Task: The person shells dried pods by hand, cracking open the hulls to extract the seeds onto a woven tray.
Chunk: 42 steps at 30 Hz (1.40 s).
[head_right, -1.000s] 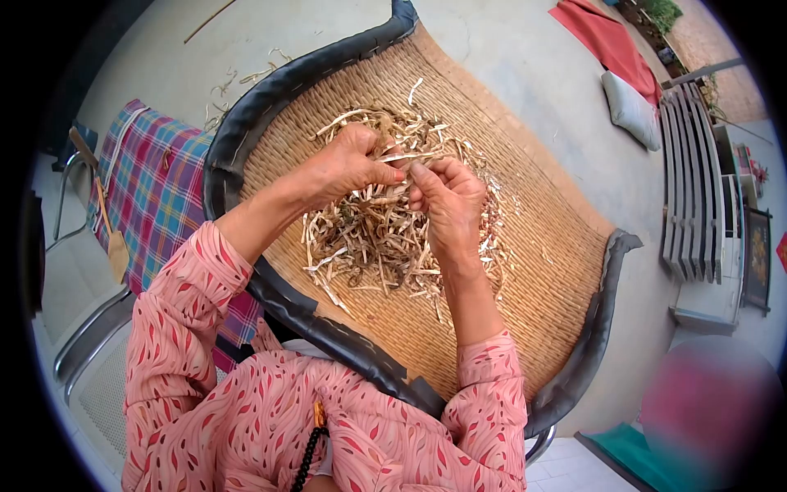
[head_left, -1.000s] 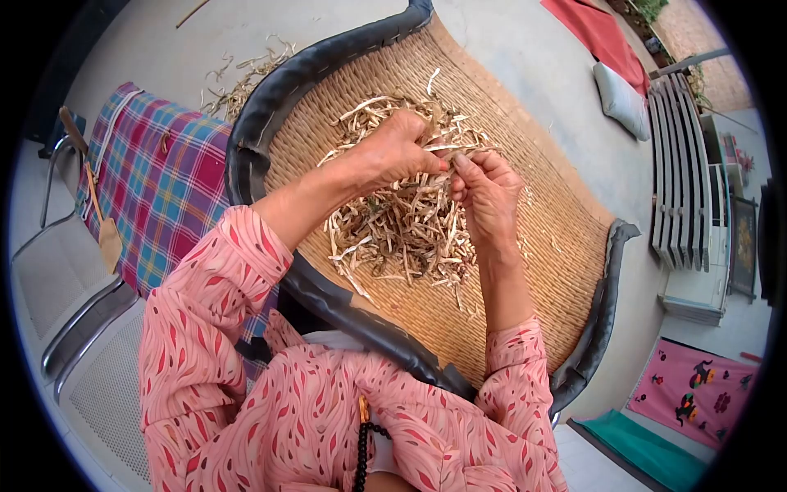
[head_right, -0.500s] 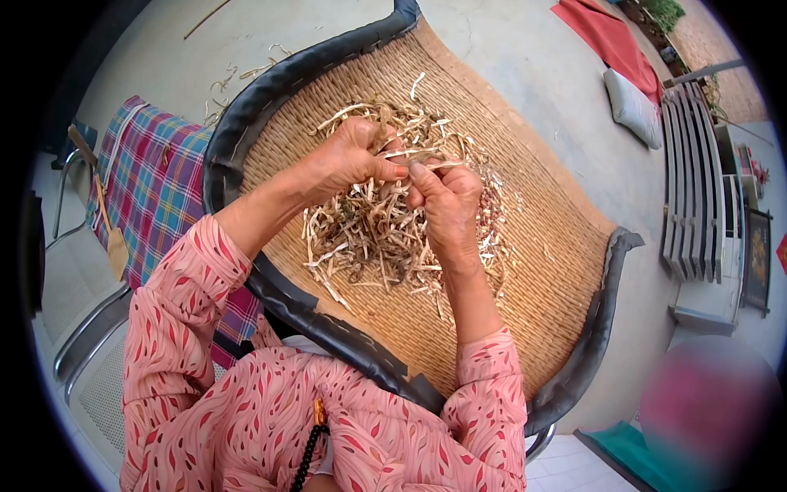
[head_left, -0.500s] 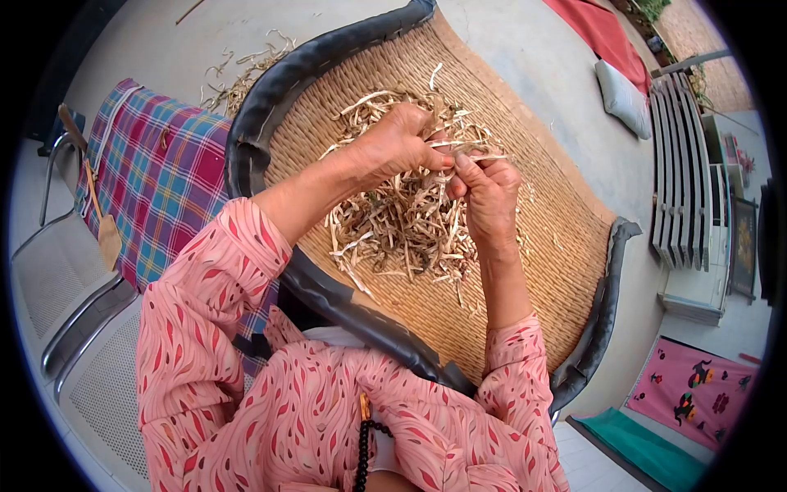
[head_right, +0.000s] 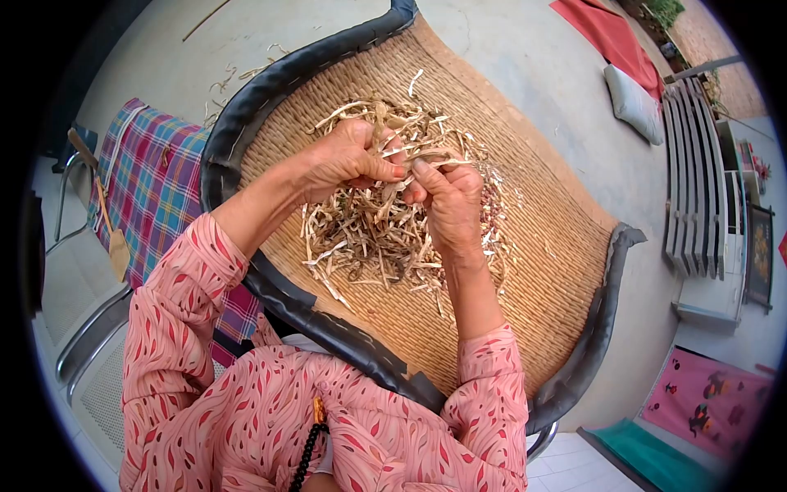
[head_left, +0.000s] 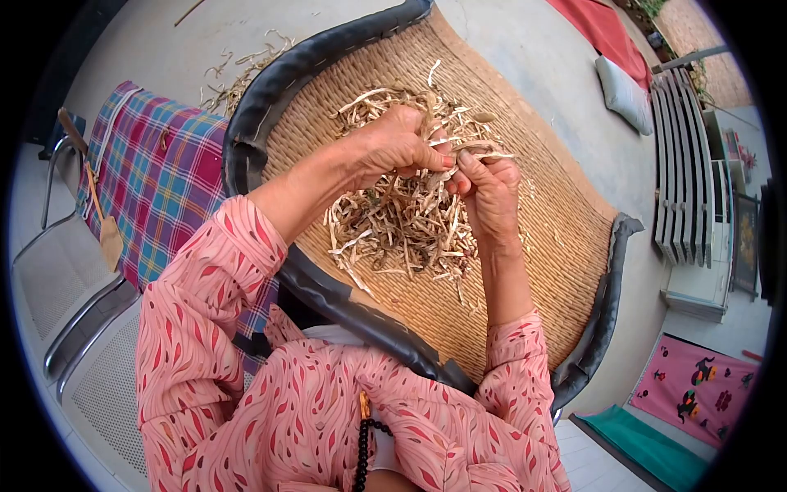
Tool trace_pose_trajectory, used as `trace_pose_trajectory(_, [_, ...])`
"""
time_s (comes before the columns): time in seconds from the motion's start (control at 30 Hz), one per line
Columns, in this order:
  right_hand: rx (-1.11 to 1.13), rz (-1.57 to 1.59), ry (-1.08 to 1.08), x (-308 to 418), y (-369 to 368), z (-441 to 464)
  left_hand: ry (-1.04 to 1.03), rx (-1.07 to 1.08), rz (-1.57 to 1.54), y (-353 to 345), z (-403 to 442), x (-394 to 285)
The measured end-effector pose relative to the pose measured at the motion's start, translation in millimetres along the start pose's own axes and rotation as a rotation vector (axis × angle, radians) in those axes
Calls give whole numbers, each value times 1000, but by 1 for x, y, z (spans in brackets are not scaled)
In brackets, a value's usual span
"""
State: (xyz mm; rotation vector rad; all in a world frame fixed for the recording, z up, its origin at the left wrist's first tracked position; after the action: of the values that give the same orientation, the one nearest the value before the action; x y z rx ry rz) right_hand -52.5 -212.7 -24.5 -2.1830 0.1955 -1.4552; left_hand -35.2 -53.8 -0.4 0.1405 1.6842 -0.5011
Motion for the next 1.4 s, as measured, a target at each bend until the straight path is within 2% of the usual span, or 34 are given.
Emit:
trace_pose_trajectory(0.13, [19,12,-5,-4,0,1,-27,-26,-1,2,2,5])
trace_pose_trajectory(0.23, [11,46,-50,-6,-2,2,-170,-24,124,6,4,3])
trace_pose_trajectory(0.33, [17,74,-62,-5,-4,1,-134,15,53,3,3,6])
trace_pose_trajectory(0.53, [-10,86,7,-6,2,4,-37,-141,-64,7,3,3])
trace_pose_trajectory(0.77, [-35,98,-21,-7,5,3,-14,-159,120,13,8,7])
trace_pose_trajectory(0.97, [90,219,-43,-8,9,5,-18,-140,68,12,5,2])
trace_pose_trajectory(1.07, [115,180,-63,-11,16,7,-34,-70,37,11,8,8])
trace_pose_trajectory(1.17, [40,146,-74,-11,13,9,-24,-134,66,5,5,8])
trace_pose_trajectory(1.37, [-131,-302,49,0,-3,10,12,-24,15,3,5,8])
trace_pose_trajectory(1.4, [-151,-278,52,1,-6,10,-1,-11,33,3,5,8])
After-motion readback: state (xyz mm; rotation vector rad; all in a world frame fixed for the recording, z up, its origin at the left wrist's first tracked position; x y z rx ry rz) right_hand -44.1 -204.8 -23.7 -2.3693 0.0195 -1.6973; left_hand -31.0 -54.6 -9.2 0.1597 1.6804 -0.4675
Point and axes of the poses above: each hand's wrist, its own z-axis towards the middle knuckle, its own y-axis out of the back of the hand, x = y × z, the point moved 2 cm from there along z, towards the middle knuckle, and after that the axes turned 14 degrees about -y, right-handed, at the moved point
